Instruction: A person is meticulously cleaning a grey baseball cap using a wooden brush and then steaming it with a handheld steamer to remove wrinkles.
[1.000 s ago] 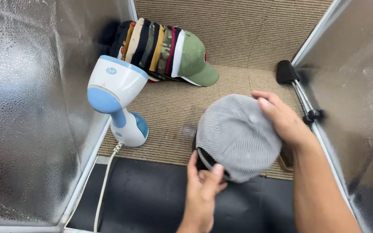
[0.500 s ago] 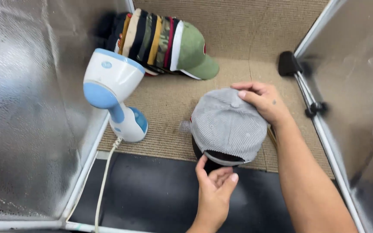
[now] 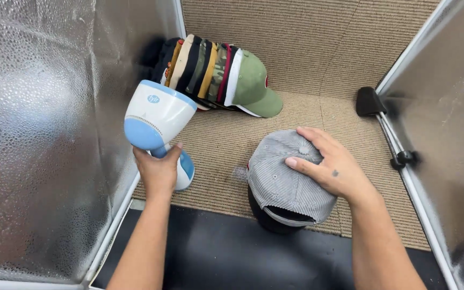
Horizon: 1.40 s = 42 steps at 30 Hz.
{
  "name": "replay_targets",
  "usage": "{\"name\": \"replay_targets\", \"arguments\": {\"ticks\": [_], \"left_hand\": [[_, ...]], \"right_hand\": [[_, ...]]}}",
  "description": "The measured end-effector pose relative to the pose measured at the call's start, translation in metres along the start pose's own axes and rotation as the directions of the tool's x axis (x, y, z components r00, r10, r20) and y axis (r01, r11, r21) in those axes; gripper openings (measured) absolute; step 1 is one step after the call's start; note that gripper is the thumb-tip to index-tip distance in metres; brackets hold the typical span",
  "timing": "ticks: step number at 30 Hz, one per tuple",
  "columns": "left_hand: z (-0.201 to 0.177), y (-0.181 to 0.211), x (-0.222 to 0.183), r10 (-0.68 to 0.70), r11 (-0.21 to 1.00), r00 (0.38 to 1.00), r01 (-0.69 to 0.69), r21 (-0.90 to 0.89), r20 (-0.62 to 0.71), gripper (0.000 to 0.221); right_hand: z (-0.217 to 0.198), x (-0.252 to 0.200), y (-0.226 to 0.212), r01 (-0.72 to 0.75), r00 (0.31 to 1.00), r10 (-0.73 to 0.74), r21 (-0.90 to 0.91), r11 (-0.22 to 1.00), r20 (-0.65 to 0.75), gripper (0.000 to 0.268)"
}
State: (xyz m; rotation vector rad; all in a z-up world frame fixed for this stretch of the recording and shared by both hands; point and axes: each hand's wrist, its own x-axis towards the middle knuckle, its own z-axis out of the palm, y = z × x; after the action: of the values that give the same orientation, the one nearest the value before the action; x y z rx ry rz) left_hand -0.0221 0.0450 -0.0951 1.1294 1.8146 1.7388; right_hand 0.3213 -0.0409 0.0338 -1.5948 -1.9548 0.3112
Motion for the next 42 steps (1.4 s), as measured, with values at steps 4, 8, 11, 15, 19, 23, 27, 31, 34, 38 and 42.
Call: {"name": "replay_targets", "arguments": {"ticks": [4, 8, 11, 15, 19, 23, 27, 31, 34, 38, 42], "left_hand": [[-0.010, 0.037, -0.101, 0.199, 0.973, 0.970, -0.212, -0.089, -0.142, 0.062], [0.010, 0.057, -0.178, 0.010, 0.972, 0.860, 0.112, -0.208, 0.511, 0.074], [0.027, 0.065, -0.207, 0.175, 0.931, 0.757, 0.081, -0.357, 0.630, 0.082], [0.015, 0.073, -0.250, 0.091, 0.978, 0.731, 0.062, -0.198, 0.677, 0.093], [0.012, 0.055, -0.221, 0.100, 0.960, 0.934, -0.001, -0.278, 0.342, 0.096], [-0.007, 0.027, -0.089, 0.153, 0.979, 0.975, -0.172, -0.109, -0.161, 0.097], [-0.004, 0.004, 0.020, 0.026, 0.995, 0.999, -0.028, 0.100, 0.020, 0.102], [0.008, -0.004, 0.059, 0.027, 0.996, 0.982, -0.042, 0.076, 0.186, 0.072], [-0.012, 0.046, 0.037, -0.020, 0.964, 0.936, -0.075, 0.255, 0.351, 0.068], [-0.051, 0.147, -0.013, 0.010, 0.943, 0.784, -0.213, 0.254, 0.621, 0.073], [-0.056, 0.225, -0.049, -0.028, 0.633, 0.530, -0.647, 0.425, 0.848, 0.069]], "right_hand": [[0.002, -0.004, 0.011, -0.122, 0.992, 0.127, 0.175, 0.977, -0.012, 0.069], [0.023, -0.030, 0.007, -0.431, 0.778, 0.601, 0.540, 0.723, -0.183, 0.057], [0.029, -0.030, 0.012, -0.273, 0.814, 0.579, 0.849, 0.453, -0.047, 0.055], [0.023, -0.038, 0.045, -0.295, 0.849, 0.523, 0.886, 0.358, 0.072, 0.070], [-0.002, -0.033, 0.001, -0.430, 0.802, 0.580, 0.812, 0.394, 0.143, 0.074], [-0.014, -0.031, 0.027, -0.374, 0.898, 0.438, 0.440, 0.816, -0.048, 0.066], [-0.020, -0.003, 0.002, -0.202, 0.972, 0.228, 0.291, 0.935, -0.057, 0.057], [-0.015, 0.003, -0.002, -0.104, 0.994, 0.099, 0.149, 0.983, 0.041, 0.049], [-0.009, 0.008, 0.013, -0.176, 0.983, 0.171, 0.082, 0.981, 0.061, 0.050], [-0.014, 0.022, 0.003, -0.311, 0.945, 0.303, 0.048, 0.949, 0.122, 0.059], [-0.016, 0.033, 0.013, -0.315, 0.944, 0.291, 0.160, 0.936, 0.157, 0.047]]}}
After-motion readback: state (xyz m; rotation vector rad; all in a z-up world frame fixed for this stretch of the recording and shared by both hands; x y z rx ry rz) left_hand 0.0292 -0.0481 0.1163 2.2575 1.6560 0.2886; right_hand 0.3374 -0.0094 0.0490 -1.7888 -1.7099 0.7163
